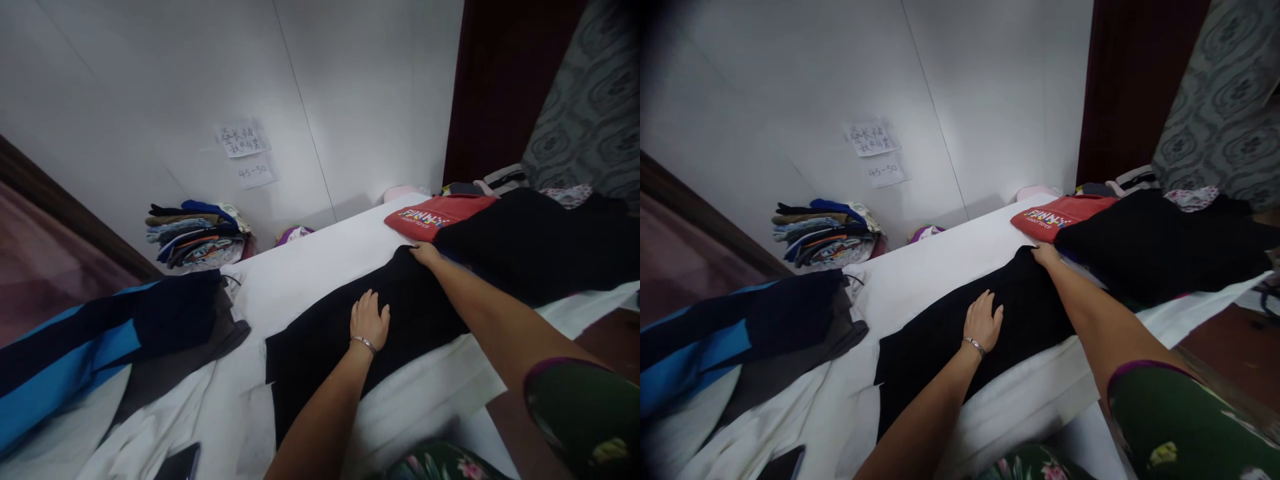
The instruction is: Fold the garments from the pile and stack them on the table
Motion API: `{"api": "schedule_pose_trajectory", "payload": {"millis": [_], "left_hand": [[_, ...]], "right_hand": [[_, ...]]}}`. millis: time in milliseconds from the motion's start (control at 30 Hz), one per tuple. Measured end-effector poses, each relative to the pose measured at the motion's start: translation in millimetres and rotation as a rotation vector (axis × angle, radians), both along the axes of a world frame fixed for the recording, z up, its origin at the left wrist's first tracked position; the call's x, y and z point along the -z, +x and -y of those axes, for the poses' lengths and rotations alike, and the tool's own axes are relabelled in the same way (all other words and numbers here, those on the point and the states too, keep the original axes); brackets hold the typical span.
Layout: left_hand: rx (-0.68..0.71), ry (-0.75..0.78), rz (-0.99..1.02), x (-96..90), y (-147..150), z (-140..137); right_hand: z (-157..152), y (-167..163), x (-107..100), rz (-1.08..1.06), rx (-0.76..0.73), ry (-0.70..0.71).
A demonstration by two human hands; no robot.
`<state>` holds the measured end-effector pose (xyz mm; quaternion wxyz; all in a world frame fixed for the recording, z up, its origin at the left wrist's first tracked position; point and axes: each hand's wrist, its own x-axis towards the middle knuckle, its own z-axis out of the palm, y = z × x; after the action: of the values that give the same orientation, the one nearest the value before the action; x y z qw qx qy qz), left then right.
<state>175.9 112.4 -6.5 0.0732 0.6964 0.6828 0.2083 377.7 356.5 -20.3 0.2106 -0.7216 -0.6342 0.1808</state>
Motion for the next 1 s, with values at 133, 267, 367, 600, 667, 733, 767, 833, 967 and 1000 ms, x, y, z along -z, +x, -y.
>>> {"api": "schedule_pose_trajectory", "payload": {"millis": [133,267,367,600,667,733,767,833,967,1000], "left_hand": [[-0.009,-0.018,0.01,-1.2,0.6,0.4],[-0.022,-0.04,0.02,-2.3,0.9,1.0],[-0.038,-0.041,0.014,-2.2,0.8,0.8],[-0.046,-0.022,-0.006,0.3,1.1,-0.8],[-0.044,-0.014,-0.014,0.5,1.5,-0.9],[-0.044,-0.011,-0.022,0.2,1.7,-0.8],[-0.044,-0.011,-0.024,-0.1,1.9,-0.8],[-0.041,-0.014,-0.026,-0.9,2.1,-0.7],[-0.037,-0.015,-0.029,-2.5,2.5,-0.8],[-0.037,-0.013,-0.031,-2.7,2.5,-1.0]], "right_hand": [[-8.0,8.3,-4.9,0.003,-0.004,-0.009],[-6.0,7.6,-3.8,0.054,0.002,-0.007],[-6.1,4.5,-5.7,0.082,-0.039,-0.008],[3.9,-13.1,-28.9,0.084,-0.251,0.181],[15.5,-19.5,-28.1,0.064,-0.335,0.282],[27.0,-20.7,-19.5,0.048,-0.456,0.368],[31.6,-18.8,-12.7,0.051,-0.516,0.375],[36.3,-10.5,2.6,0.059,-0.564,0.303],[30.6,10.3,20.9,0.014,-0.45,0.176],[28.4,14.1,20.7,-0.005,-0.438,0.191]]}}
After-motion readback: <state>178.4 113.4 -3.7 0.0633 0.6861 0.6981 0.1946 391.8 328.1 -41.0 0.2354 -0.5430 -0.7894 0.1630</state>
